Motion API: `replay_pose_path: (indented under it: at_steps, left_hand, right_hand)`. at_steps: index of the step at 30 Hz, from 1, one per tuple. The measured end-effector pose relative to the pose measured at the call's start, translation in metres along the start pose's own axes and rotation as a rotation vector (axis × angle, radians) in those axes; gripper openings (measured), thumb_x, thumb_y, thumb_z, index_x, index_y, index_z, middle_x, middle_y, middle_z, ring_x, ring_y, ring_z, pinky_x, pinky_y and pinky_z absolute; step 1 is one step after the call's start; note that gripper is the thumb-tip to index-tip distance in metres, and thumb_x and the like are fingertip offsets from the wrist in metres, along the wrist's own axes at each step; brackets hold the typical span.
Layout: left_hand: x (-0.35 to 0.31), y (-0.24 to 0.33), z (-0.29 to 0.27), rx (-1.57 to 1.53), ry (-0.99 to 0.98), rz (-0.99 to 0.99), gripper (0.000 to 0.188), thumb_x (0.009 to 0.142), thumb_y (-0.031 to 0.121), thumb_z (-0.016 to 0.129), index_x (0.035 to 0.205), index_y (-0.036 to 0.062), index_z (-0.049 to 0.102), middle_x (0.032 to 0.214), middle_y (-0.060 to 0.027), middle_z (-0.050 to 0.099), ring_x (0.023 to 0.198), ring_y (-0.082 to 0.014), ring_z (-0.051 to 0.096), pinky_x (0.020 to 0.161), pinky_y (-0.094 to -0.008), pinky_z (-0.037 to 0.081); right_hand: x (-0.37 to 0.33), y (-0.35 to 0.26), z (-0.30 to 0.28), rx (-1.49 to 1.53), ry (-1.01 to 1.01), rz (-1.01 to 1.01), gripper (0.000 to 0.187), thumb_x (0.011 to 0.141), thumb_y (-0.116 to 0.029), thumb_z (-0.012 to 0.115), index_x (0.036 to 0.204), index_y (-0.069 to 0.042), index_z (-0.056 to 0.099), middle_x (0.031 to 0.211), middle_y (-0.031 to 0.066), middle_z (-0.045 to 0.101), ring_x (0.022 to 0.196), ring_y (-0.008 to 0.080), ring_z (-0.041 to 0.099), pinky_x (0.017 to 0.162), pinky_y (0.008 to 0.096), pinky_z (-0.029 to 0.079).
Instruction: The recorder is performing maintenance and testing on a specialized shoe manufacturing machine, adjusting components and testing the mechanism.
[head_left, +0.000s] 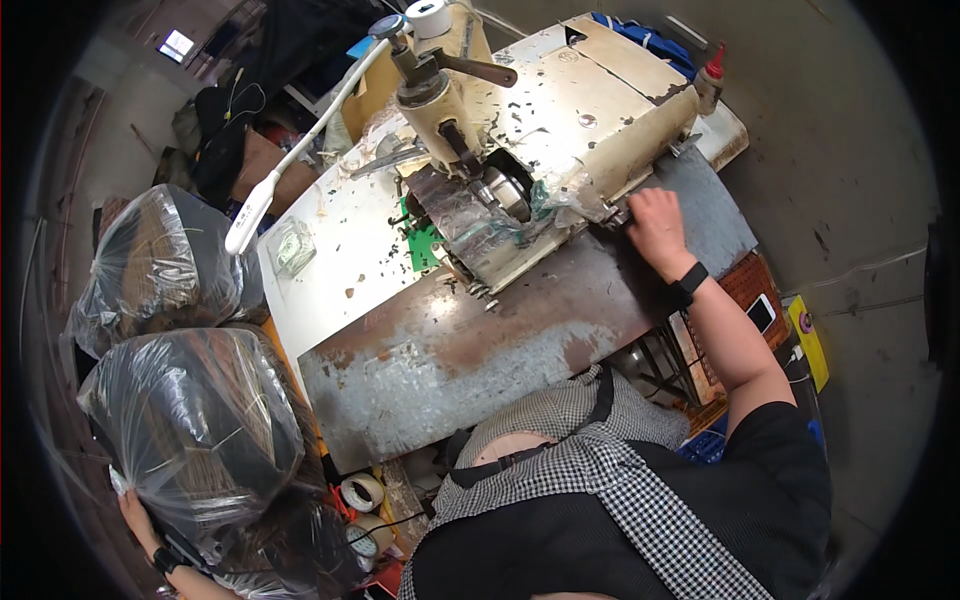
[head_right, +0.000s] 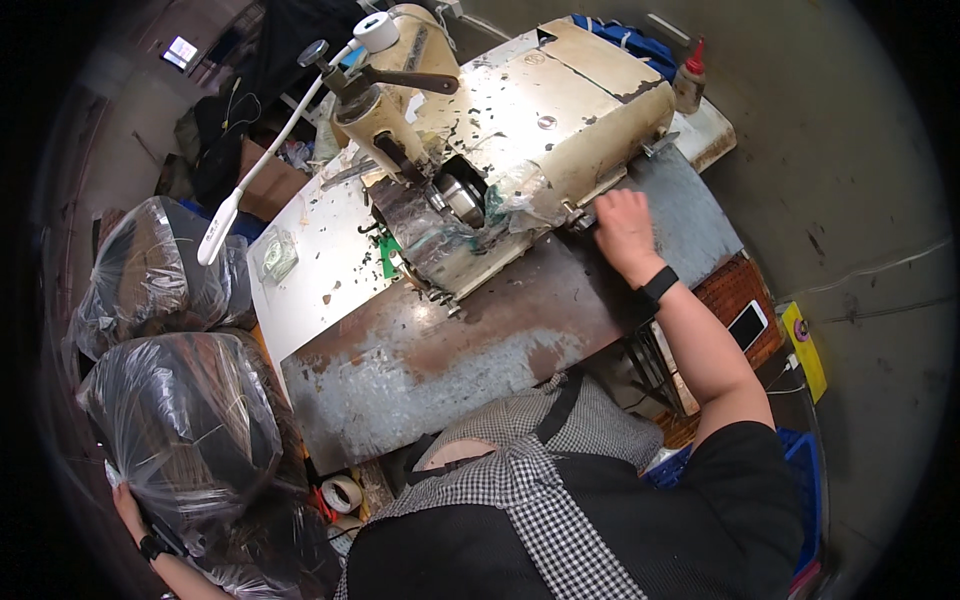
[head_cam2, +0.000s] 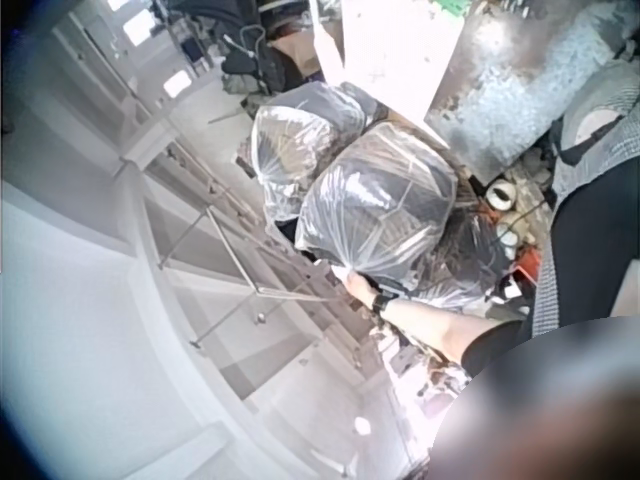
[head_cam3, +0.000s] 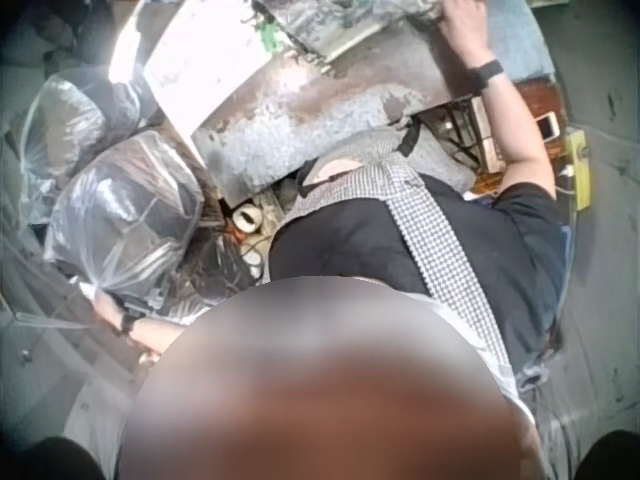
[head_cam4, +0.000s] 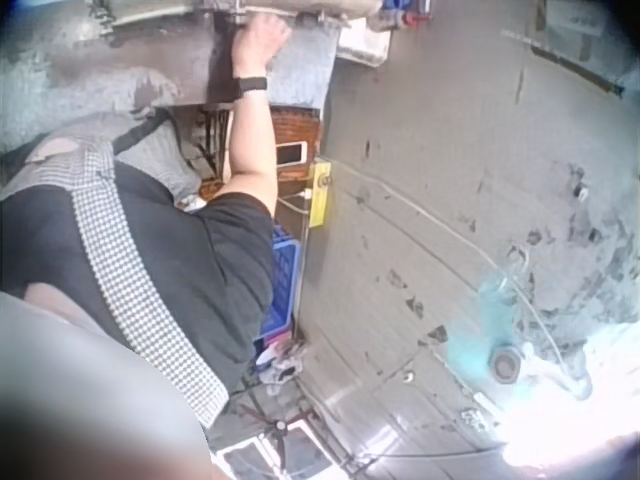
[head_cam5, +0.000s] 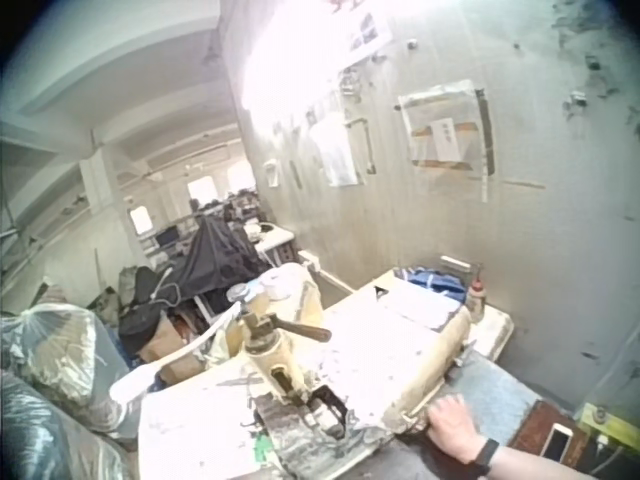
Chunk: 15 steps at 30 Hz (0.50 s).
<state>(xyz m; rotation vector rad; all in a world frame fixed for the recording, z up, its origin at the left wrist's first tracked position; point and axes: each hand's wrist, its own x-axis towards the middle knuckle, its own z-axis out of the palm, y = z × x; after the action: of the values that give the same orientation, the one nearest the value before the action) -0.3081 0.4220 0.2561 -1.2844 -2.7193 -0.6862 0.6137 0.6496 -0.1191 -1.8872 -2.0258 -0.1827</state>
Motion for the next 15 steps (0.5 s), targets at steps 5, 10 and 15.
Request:
replay_pose_path:
  at_steps: [5,10,15]
  left_hand:
    - [0.013,-0.007,0.002,-0.001,0.008,0.038,0.040,0.093,0.024,0.047,0.118,-0.0069,0.051,0.112,-0.0159,0.058,0.101,-0.0229,0.052,0.092,-0.0319,0.037]
    - [0.037,-0.020,0.009,0.167,0.010,0.047,0.042,0.094,0.026,0.045,0.117,-0.0090,0.050,0.113,-0.0197,0.058,0.101,-0.0259,0.053,0.092,-0.0332,0.037]
    - [0.014,-0.065,-0.026,0.282,0.156,0.082,0.043,0.093,0.025,0.046,0.121,-0.0077,0.049,0.115,-0.0202,0.057,0.103,-0.0258,0.053,0.094,-0.0331,0.036]
  right_hand:
    - [-0.006,-0.011,-0.002,0.610,-0.115,0.295,0.029,0.067,-0.013,0.066,0.094,-0.004,0.059,0.094,0.0118,0.058,0.092,0.0282,0.053,0.081,0.0376,0.039]
    - [-0.002,0.004,0.001,-0.039,0.007,-0.044,0.028,0.074,-0.024,0.069,0.091,-0.003,0.060,0.087,0.0127,0.059,0.089,0.0312,0.053,0.081,0.0386,0.039]
    - [0.005,-0.011,0.011,0.646,-0.069,0.241,0.031,0.073,-0.028,0.070,0.089,-0.004,0.060,0.088,0.0120,0.060,0.088,0.0302,0.054,0.079,0.0392,0.039]
